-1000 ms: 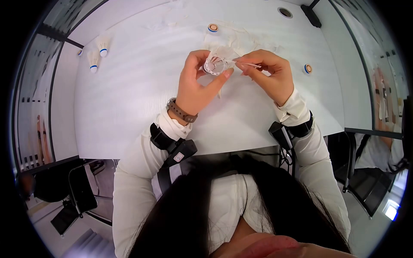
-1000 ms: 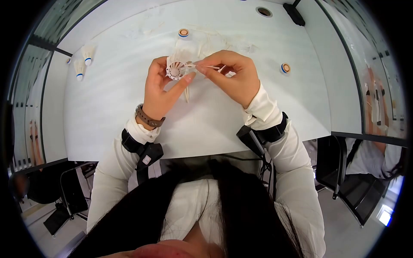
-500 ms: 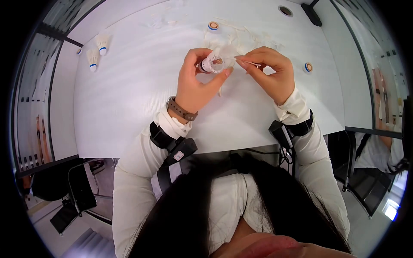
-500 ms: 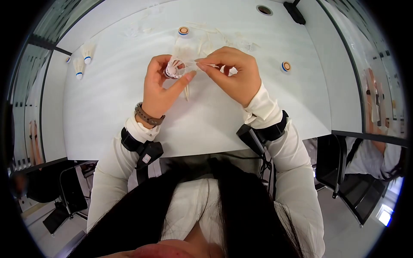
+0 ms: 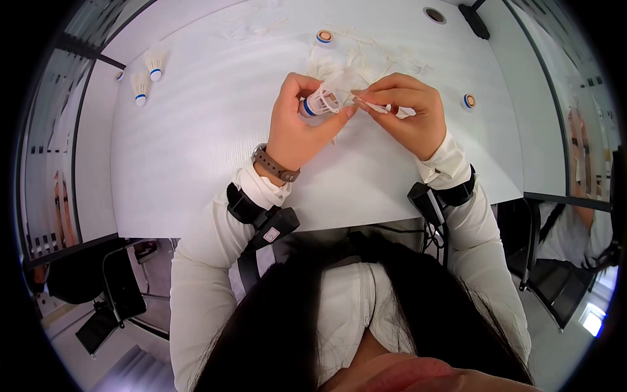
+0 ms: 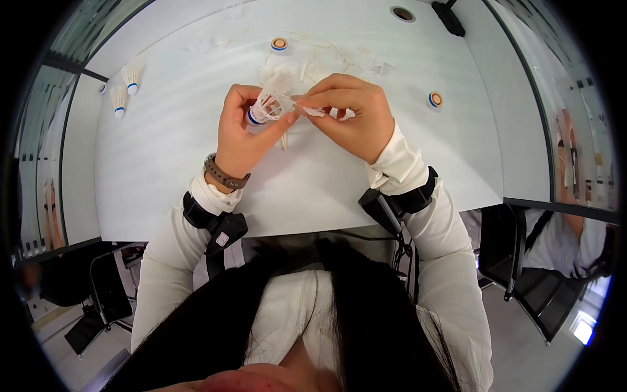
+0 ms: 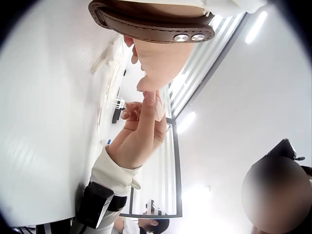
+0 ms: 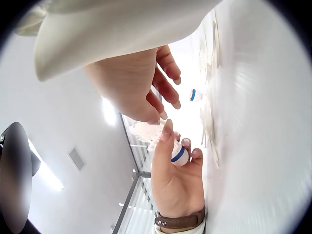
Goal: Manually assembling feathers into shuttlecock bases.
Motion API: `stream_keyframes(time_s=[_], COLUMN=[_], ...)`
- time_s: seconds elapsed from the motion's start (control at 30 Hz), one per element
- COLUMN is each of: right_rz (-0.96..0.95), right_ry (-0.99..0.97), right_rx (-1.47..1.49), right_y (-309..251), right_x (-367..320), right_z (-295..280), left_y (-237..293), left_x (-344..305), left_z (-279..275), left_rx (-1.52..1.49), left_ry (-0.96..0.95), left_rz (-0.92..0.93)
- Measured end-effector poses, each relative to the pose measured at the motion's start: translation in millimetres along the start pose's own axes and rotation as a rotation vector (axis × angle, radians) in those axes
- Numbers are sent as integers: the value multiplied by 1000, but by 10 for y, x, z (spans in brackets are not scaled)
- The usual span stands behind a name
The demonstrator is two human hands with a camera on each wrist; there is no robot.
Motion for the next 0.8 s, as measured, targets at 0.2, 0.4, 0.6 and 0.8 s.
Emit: stream_keyframes(time_s=[0.2,0.4,0.6,0.8], right_rz=[18,8,-16,-48], right_ry=[-31,-33,-2,33], right_rx=[12,16,11,-3], right_y=[-54,-66,-45,-36], right_x=[-12,-16,-13,-13], right_z=[11,28,24,21], left_y=[-32,-25,-24,-31], left_x=[-7,6,1,-1], left_z=[2,-7,14,14], left_rx=[9,33,-13,-8], left_ry=[-1,0,-2,-9], left_rz=[-15,31,-4,-43])
Point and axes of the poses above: each hand's wrist, its own x-axis towards the middle knuckle, its own z-axis out of the palm, y = z × x, the point moved 2 cm from there along x, towards the middle knuckle, and after that the axes turned 11 degrees about y, right-handed, at the moved point
